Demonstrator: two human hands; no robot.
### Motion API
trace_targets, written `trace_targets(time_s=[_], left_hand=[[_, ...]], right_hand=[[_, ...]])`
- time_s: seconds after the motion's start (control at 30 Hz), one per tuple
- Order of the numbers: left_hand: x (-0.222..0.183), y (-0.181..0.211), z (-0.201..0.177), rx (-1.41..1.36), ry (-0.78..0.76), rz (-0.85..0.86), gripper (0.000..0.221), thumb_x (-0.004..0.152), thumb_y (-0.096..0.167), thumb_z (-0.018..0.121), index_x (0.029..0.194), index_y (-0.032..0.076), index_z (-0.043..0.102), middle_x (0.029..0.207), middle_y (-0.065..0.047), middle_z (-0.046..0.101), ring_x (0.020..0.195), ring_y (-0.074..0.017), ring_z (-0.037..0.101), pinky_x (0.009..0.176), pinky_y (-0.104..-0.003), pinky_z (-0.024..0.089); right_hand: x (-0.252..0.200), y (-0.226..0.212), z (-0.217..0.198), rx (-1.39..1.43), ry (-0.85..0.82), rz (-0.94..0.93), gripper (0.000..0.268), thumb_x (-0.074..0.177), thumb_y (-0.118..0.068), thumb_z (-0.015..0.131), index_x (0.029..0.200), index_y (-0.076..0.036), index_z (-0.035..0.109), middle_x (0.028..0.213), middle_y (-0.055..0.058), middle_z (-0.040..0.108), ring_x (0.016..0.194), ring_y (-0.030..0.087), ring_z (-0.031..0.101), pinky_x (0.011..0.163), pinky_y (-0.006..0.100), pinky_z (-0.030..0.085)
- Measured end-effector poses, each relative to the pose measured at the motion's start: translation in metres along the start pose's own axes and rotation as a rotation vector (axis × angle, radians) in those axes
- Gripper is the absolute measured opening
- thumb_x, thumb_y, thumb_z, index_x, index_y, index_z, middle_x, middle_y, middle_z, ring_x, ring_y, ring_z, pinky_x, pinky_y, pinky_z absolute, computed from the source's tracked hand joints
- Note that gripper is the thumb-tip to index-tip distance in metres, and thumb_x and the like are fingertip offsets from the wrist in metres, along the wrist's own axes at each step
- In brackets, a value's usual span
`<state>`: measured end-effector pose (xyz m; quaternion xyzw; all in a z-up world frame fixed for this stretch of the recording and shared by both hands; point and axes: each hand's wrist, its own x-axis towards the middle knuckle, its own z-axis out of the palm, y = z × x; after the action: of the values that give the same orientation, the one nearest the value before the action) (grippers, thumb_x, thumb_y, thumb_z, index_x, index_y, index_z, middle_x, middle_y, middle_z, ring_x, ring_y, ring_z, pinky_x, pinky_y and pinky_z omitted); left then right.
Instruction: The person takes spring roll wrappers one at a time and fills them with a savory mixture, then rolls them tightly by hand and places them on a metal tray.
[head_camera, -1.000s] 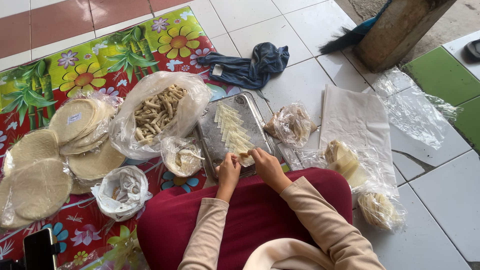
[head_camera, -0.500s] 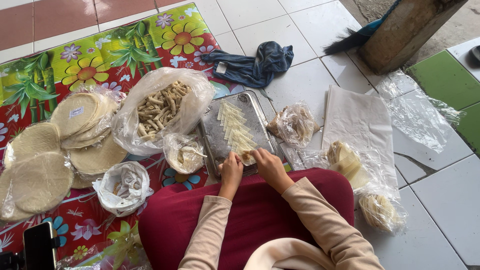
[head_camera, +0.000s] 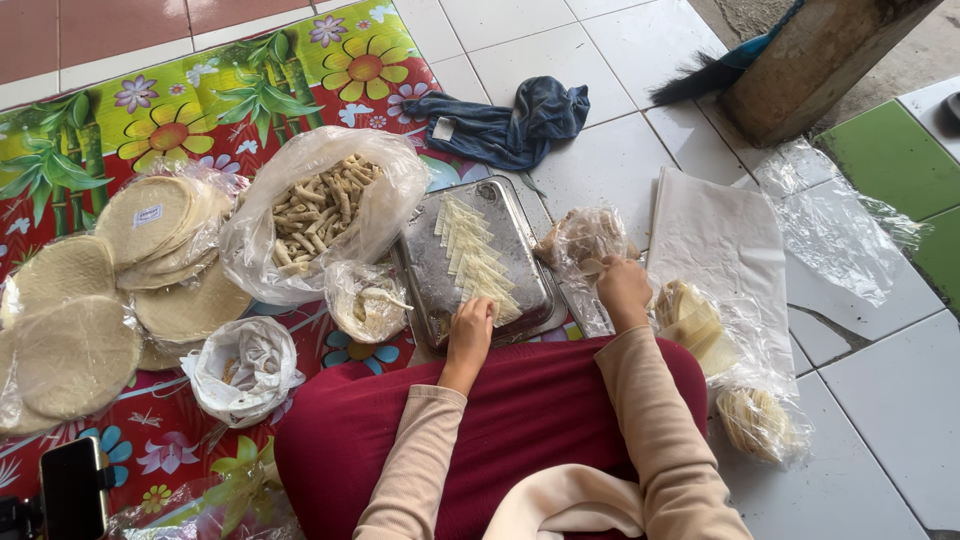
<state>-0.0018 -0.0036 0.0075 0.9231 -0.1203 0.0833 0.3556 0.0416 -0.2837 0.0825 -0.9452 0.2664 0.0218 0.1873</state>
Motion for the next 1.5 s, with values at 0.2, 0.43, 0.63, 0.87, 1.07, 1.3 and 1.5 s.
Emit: trace_targets(time_s=[0.2, 0.43, 0.63, 0.87, 1.07, 1.3, 1.5], left_hand=[[-0.003, 0.001, -0.001, 0.084, -0.012, 0.03, 0.025, 0.084, 0.007, 0.072, 0.109, 0.01, 0.069, 0.106, -0.009, 0.066, 0.106, -0.0304, 0.062, 0.091, -0.043, 0.049], [-0.004, 0.0, 0.001, 0.171, -0.028, 0.048, 0.026, 0.083, 0.011, 0.074, 0.108, 0.011, 0.069, 0.107, -0.009, 0.066, 0.106, -0.0292, 0.062, 0.091, -0.043, 0.049], [-0.003, 0.001, -0.001, 0.268, -0.03, 0.054, 0.026, 0.085, 0.011, 0.072, 0.111, 0.013, 0.07, 0.107, -0.005, 0.067, 0.106, -0.0255, 0.063, 0.09, -0.041, 0.05], [-0.004, 0.004, -0.005, 0.283, -0.024, 0.062, 0.031, 0.081, 0.006, 0.073, 0.111, 0.013, 0.07, 0.107, -0.005, 0.067, 0.107, -0.0252, 0.063, 0.089, -0.04, 0.052], [-0.002, 0.006, -0.01, 0.172, -0.009, 0.032, 0.028, 0.08, 0.01, 0.077, 0.106, 0.008, 0.069, 0.103, -0.01, 0.069, 0.103, -0.0302, 0.063, 0.088, -0.043, 0.052], [0.0, -0.005, -0.003, 0.03, 0.042, -0.002, 0.009, 0.091, 0.01, 0.07, 0.099, 0.008, 0.069, 0.097, -0.012, 0.072, 0.096, -0.0331, 0.066, 0.084, -0.044, 0.053], [0.01, -0.004, -0.004, 0.036, 0.043, -0.088, 0.012, 0.093, 0.013, 0.069, 0.098, 0.004, 0.064, 0.094, -0.012, 0.07, 0.093, -0.0338, 0.069, 0.077, -0.045, 0.055]], right_hand=[[-0.006, -0.014, 0.031, -0.472, 0.544, -0.401, 0.026, 0.087, -0.018, 0.061, 0.108, -0.025, 0.074, 0.141, 0.017, 0.056, 0.132, 0.037, 0.045, 0.106, 0.059, 0.04], [-0.096, -0.054, 0.109, -0.126, 0.028, -0.53, 0.035, 0.086, -0.037, 0.073, 0.106, -0.01, 0.062, 0.103, 0.009, 0.069, 0.096, 0.029, 0.07, 0.069, 0.045, 0.059], [-0.087, -0.049, 0.113, 0.021, -0.007, -0.515, 0.023, 0.087, -0.028, 0.074, 0.097, -0.01, 0.064, 0.098, 0.011, 0.068, 0.089, 0.032, 0.071, 0.07, 0.046, 0.057], [-0.088, -0.066, 0.083, 0.628, -0.198, -0.539, 0.031, 0.082, -0.017, 0.073, 0.109, -0.006, 0.062, 0.088, 0.012, 0.073, 0.078, 0.029, 0.075, 0.071, 0.039, 0.06], [-0.095, -0.066, 0.07, 0.387, -0.139, -0.824, 0.031, 0.078, -0.011, 0.077, 0.108, -0.01, 0.07, 0.104, 0.008, 0.074, 0.1, 0.032, 0.069, 0.087, 0.041, 0.055], [-0.083, -0.066, 0.079, 0.292, -0.127, -0.886, 0.018, 0.08, -0.014, 0.077, 0.098, -0.011, 0.075, 0.1, 0.007, 0.074, 0.1, 0.03, 0.068, 0.096, 0.042, 0.051], [-0.063, -0.07, 0.1, 0.397, -0.192, -0.736, 0.012, 0.089, -0.02, 0.072, 0.095, -0.01, 0.076, 0.096, 0.009, 0.073, 0.094, 0.029, 0.07, 0.085, 0.04, 0.056]])
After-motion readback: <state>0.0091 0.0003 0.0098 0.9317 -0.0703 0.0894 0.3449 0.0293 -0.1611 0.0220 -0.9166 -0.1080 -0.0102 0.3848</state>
